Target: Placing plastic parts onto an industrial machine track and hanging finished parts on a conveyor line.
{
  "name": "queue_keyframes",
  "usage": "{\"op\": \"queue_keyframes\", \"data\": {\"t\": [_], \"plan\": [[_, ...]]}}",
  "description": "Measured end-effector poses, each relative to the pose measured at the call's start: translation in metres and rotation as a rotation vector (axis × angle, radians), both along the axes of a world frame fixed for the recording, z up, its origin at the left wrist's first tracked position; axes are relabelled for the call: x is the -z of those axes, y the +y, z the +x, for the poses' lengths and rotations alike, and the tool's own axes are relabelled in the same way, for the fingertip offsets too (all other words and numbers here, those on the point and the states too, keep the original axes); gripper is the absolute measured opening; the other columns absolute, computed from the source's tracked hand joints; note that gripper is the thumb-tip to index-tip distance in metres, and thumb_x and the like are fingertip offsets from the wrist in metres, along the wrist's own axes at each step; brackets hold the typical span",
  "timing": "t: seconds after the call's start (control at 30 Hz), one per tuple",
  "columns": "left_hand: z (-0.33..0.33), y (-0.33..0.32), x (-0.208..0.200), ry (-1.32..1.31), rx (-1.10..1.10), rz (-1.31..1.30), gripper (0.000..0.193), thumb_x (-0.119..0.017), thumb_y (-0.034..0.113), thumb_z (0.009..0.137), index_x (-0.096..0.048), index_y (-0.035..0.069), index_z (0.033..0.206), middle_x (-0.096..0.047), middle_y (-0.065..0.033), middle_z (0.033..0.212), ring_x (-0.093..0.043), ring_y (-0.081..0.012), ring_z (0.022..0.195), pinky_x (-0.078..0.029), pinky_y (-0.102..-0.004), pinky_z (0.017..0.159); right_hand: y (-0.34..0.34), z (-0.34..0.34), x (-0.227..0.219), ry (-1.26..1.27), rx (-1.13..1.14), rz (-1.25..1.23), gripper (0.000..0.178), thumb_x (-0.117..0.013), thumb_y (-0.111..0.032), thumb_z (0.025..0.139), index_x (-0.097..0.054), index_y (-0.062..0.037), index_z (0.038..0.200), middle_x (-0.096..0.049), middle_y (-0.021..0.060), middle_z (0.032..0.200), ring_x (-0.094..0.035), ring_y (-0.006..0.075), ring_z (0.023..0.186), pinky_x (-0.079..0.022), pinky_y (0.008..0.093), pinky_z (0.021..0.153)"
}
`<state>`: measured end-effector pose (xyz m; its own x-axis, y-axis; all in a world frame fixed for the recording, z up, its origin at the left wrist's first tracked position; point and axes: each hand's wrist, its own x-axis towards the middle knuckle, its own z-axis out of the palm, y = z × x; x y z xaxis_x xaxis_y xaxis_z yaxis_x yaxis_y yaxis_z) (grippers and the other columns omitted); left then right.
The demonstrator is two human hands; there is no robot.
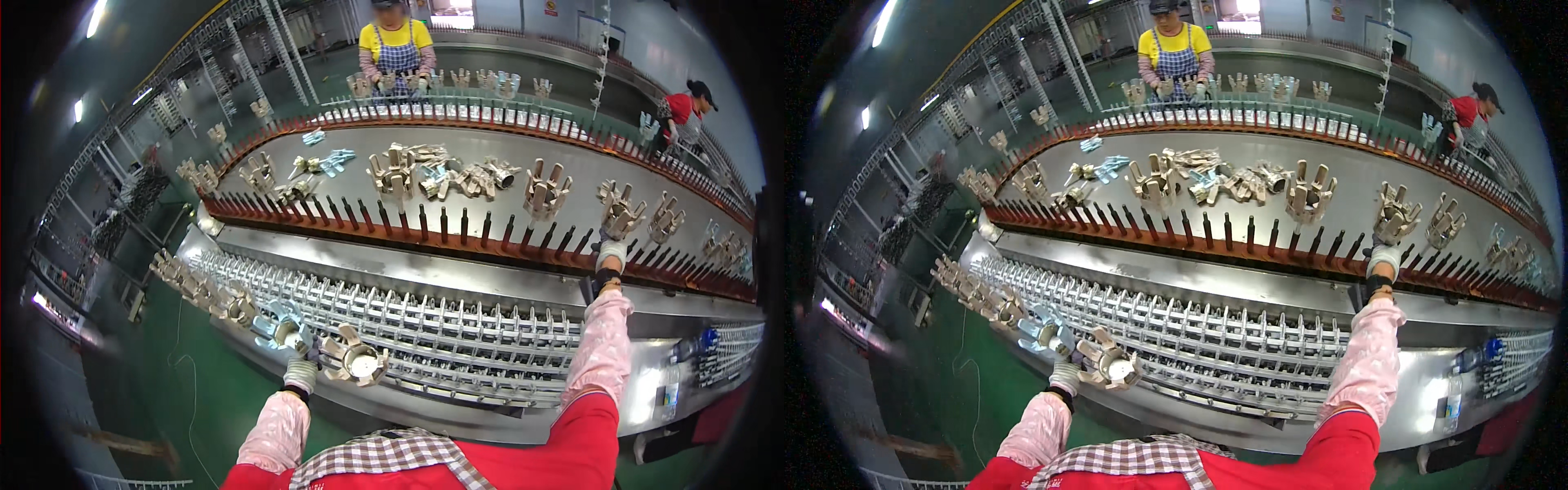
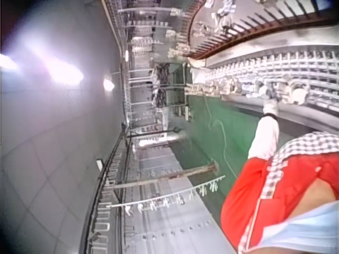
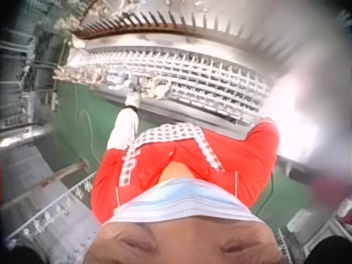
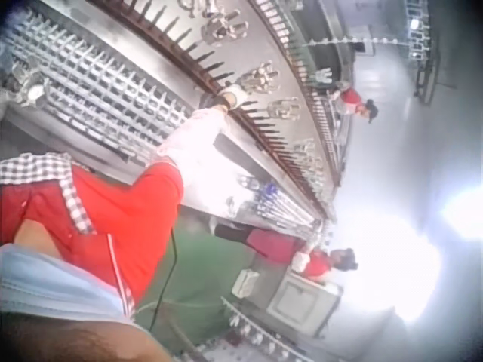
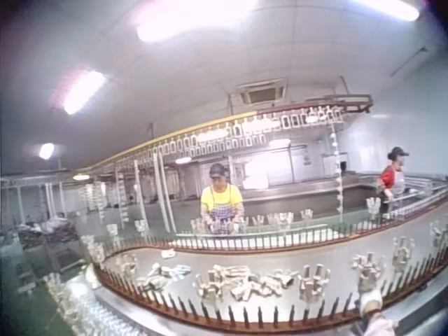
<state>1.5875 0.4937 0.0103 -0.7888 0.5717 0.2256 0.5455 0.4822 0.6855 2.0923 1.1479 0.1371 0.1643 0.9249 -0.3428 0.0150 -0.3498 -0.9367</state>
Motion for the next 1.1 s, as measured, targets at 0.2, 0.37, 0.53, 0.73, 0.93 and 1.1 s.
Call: {"op": "queue_keyframes", "data": {"t": [0.2,0.37,0.53,0.73,0.93,1.1], "plan": [[0.015,0.001,-0.041,-0.017,-0.013,-0.617,0.030,-0.057,0.026,0.080,-0.060,0.005,0.101,-0.063,-0.0141,0.098,-0.057,-0.0303,0.094,-0.045,-0.0378,0.079,-0.001,-0.033,0.015,-0.292,-0.111,0.006,0.035,-0.061,-0.040,0.081,-0.065,-0.0068,0.093,-0.068,0.0077,0.076,-0.048,0.0158,0.047,-0.038,0.0324,0.047],[0.019,0.002,-0.048,-0.100,-0.065,-0.530,0.042,-0.051,0.042,0.088,-0.059,0.004,0.103,-0.064,-0.0135,0.087,-0.058,-0.0325,0.085,-0.044,-0.0402,0.073,-0.012,-0.061,0.026,-0.012,-0.061,0.019,0.025,-0.062,-0.032,0.081,-0.064,-0.0159,0.101,-0.067,0.0094,0.074,-0.052,0.0178,0.051,-0.038,0.0325,0.048],[0.019,0.002,-0.043,-0.229,-0.024,-0.321,0.019,-0.057,0.020,0.077,-0.061,0.007,0.091,-0.065,-0.0112,0.087,-0.060,-0.0304,0.082,-0.046,-0.0416,0.068,-0.026,-0.092,0.037,-0.701,-0.391,0.507,0.028,-0.056,-0.030,0.084,-0.062,-0.0158,0.107,-0.066,0.0149,0.083,-0.054,0.0219,0.056,-0.042,0.0350,0.052],[0.032,0.010,-0.068,-0.109,-0.057,-0.441,0.036,-0.053,0.032,0.077,-0.060,0.013,0.107,-0.060,-0.0157,0.107,-0.056,-0.0347,0.100,-0.045,-0.0410,0.082,-0.095,-0.092,-0.144,-0.407,-0.096,1.214,0.031,-0.053,-0.024,0.087,-0.057,-0.0055,0.111,-0.064,0.0117,0.089,-0.057,0.0199,0.066,-0.046,0.0319,0.064],[0.023,0.001,-0.054,0.174,0.081,-0.430,0.024,-0.055,0.027,0.079,-0.061,0.010,0.094,-0.062,-0.0174,0.079,-0.058,-0.0368,0.075,-0.044,-0.0434,0.066,-0.216,-0.085,-0.272,-0.220,-0.193,1.369,0.033,-0.047,-0.025,0.094,-0.056,-0.0012,0.115,-0.063,0.0064,0.092,-0.059,0.0134,0.078,-0.047,0.0258,0.075],[0.001,0.006,-0.011,-0.245,0.051,-0.015,0.030,-0.047,0.031,0.090,-0.056,0.007,0.106,-0.060,-0.0141,0.103,-0.055,-0.0290,0.095,-0.044,-0.0360,0.080,-0.339,-0.093,-0.146,-0.217,-0.439,0.864,0.033,-0.050,-0.030,0.092,-0.060,-0.0025,0.106,-0.063,0.0069,0.083,-0.059,0.0151,0.072,-0.047,0.0299,0.069]]}}
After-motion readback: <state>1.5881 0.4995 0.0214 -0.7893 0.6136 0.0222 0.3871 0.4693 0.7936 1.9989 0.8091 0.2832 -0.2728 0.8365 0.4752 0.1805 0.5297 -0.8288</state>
